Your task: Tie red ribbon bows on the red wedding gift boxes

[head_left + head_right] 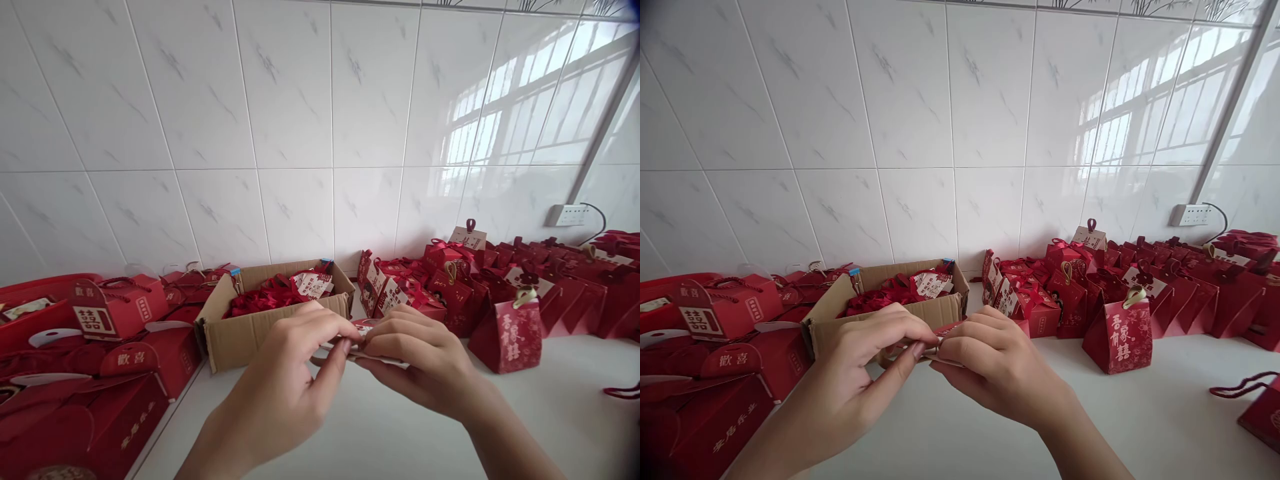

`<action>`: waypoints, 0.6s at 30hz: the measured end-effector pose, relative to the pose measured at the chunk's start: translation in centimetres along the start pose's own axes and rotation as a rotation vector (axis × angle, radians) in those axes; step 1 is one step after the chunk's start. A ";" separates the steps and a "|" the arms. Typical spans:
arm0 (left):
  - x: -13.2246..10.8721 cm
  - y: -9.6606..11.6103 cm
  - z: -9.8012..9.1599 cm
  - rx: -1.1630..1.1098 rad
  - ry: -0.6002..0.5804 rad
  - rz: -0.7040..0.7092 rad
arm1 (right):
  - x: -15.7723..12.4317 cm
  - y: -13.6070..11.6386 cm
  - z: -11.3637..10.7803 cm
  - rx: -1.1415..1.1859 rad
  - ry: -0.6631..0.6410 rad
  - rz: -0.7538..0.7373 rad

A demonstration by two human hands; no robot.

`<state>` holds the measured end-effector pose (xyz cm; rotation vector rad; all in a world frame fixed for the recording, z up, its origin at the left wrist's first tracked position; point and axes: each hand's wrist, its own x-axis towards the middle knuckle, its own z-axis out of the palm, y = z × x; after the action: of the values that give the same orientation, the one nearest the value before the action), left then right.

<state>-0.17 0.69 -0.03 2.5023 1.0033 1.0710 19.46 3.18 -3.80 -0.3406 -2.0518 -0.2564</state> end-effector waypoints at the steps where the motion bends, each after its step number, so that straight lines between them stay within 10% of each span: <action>1: 0.0 0.1 -0.1 0.000 -0.015 0.006 | 0.0 0.0 0.0 -0.005 0.004 0.002; 18: 0.1 -0.2 -0.6 -0.055 -0.040 0.187 | 0.6 -0.7 -0.7 -0.069 0.080 -0.042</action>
<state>-0.66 0.85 0.37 2.6020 0.7309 1.0781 19.52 2.42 -2.92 -0.3247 -1.9764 -0.3610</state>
